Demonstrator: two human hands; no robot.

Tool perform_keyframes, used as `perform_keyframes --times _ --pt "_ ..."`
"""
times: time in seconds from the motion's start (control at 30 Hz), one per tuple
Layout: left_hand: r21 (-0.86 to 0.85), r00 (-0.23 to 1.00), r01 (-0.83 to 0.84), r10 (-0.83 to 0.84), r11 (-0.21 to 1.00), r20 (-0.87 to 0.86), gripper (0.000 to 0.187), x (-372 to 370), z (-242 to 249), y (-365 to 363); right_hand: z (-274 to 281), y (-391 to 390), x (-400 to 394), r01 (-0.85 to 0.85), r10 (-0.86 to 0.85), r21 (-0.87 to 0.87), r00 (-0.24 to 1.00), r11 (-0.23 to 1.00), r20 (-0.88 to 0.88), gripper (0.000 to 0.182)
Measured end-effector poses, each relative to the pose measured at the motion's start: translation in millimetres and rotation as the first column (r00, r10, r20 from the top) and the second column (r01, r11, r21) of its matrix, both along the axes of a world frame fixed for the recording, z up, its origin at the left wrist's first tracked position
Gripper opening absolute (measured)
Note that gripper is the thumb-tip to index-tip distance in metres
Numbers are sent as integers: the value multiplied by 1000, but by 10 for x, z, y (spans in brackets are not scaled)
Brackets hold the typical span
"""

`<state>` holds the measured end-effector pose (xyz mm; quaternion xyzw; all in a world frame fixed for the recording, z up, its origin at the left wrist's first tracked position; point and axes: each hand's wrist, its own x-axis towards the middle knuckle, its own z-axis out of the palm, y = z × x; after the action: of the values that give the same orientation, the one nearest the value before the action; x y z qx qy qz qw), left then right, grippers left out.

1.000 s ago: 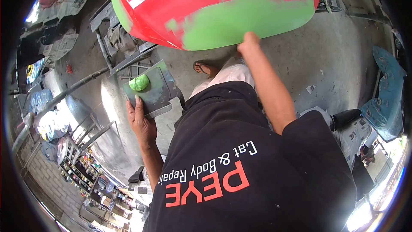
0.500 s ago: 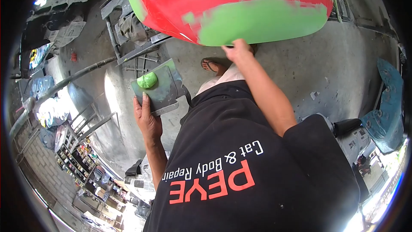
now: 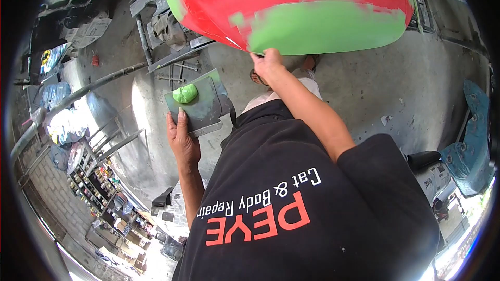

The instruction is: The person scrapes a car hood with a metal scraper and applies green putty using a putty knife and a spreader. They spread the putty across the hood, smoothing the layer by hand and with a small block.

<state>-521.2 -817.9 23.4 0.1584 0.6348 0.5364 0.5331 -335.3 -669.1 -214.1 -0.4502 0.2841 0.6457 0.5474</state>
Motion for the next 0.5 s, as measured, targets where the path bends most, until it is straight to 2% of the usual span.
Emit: perform_keyframes --times 0.07,0.1,0.17,0.2,0.3,0.37,0.47,0.5 --pt "-8 1000 -4 4 1000 4 37 4 -15 -10 -160 95 -272 63 -61 -103 998 993 21 42" --pt "-9 1000 6 -6 1000 -9 37 4 -30 -19 -176 85 -266 65 -63 -102 998 993 17 42" --pt "-11 999 25 -26 1000 -21 37 -19 -43 -1 -216 50 -173 59 -64 -60 993 996 -100 41" --pt "-8 1000 28 -28 1000 -15 38 -10 -33 11 -163 17 -65 30 -29 22 999 999 -42 37" --pt "-18 1000 13 -13 1000 -18 38 9 -27 -11 2 -85 308 10 -11 46 1000 999 15 33" --pt "-37 1000 8 -9 999 -24 38 11 -21 -18 -5 -60 161 8 -11 56 999 998 50 34" --pt "-36 998 54 -54 998 -15 38 32 -41 34 -394 124 -303 58 -58 -126 998 990 7 39" --pt "-32 997 72 -72 997 -13 38 36 -45 52 -356 130 -279 65 -64 -124 998 990 6 39"
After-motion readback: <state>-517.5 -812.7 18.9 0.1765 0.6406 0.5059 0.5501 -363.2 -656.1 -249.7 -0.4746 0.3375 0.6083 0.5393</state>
